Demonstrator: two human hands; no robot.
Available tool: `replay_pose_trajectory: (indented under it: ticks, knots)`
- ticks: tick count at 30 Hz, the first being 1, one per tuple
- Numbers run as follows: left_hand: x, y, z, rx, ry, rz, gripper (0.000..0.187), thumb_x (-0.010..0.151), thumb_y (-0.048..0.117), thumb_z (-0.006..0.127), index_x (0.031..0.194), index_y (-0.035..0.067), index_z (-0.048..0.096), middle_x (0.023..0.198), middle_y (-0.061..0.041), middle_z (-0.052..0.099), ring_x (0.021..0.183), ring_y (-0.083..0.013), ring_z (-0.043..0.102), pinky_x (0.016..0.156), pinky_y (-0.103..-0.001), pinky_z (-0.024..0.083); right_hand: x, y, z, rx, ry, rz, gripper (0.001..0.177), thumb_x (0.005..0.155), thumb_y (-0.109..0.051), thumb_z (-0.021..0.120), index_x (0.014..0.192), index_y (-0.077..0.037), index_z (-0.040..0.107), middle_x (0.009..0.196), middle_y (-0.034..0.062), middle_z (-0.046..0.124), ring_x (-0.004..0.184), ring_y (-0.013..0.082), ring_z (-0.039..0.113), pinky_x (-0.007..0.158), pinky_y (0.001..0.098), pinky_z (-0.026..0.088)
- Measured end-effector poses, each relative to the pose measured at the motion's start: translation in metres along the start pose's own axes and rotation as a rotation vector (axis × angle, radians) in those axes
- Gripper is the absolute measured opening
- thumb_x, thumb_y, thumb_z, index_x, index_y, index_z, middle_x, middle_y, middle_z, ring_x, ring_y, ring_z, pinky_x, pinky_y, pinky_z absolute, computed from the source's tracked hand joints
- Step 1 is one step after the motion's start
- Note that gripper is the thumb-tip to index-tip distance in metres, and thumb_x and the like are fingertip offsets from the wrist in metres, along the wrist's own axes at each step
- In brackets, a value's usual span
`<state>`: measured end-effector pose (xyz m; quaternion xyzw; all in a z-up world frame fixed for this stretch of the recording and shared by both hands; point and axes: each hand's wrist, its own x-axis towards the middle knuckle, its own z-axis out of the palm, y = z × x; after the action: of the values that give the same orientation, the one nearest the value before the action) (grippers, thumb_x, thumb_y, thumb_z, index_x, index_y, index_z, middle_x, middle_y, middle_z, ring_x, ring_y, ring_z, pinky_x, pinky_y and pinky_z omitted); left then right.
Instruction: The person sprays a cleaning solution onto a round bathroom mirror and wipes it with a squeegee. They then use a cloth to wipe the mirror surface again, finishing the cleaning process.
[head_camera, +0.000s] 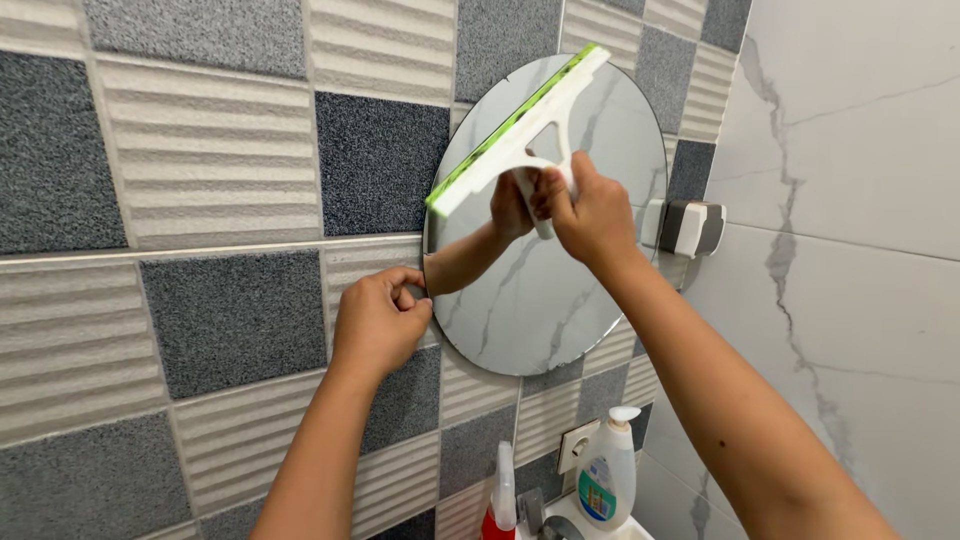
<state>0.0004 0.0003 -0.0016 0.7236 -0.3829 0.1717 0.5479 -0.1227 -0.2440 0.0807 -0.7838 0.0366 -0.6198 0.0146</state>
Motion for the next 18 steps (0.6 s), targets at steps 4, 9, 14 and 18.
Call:
replay_pose_trajectory:
  ticks: [4, 9, 14, 18]
  knots:
    - [0.0, 0.002, -0.001, 0.048, -0.014, 0.0, 0.024, 0.078, 0.013, 0.074, 0.101, 0.01, 0.079, 0.061, -0.003, 0.068, 0.054, -0.0149, 0.064, 0.057, -0.033, 0.052, -0.001, -0.001, -0.001, -0.094, -0.015, -0.32, 0.036, 0.102, -0.039, 0.063, 0.095, -0.004, 0.058, 0.071, 0.0195, 0.063, 0.065, 0.0417, 0.063, 0.057, 0.0481, 0.049]
    - [0.0, 0.003, -0.001, 0.021, 0.004, 0.02, 0.025, 0.078, 0.012, 0.074, 0.102, 0.01, 0.079, 0.061, -0.002, 0.068, 0.054, -0.0141, 0.064, 0.057, -0.032, 0.052, -0.012, 0.004, 0.0, -0.056, -0.005, 0.056, 0.041, 0.11, -0.041, 0.058, 0.092, -0.004, 0.056, 0.068, 0.0176, 0.063, 0.064, 0.0383, 0.065, 0.058, 0.0469, 0.048]
    - [-0.002, 0.002, -0.001, 0.065, -0.01, -0.012, 0.027, 0.077, 0.011, 0.074, 0.104, 0.011, 0.079, 0.063, -0.002, 0.069, 0.056, -0.0139, 0.065, 0.057, -0.032, 0.053, -0.036, 0.014, 0.004, -0.026, -0.023, -0.196, 0.034, 0.102, -0.039, 0.063, 0.096, -0.006, 0.062, 0.068, 0.0173, 0.063, 0.061, 0.0379, 0.065, 0.056, 0.0448, 0.05]
    - [0.001, 0.003, 0.0, 0.037, -0.015, 0.005, 0.027, 0.076, 0.012, 0.074, 0.103, 0.011, 0.079, 0.063, -0.002, 0.07, 0.056, -0.0137, 0.066, 0.058, -0.032, 0.053, -0.049, 0.023, 0.007, 0.156, -0.018, 0.089, 0.034, 0.108, -0.039, 0.054, 0.095, -0.008, 0.058, 0.071, 0.0106, 0.068, 0.062, 0.0287, 0.072, 0.053, 0.0384, 0.055]
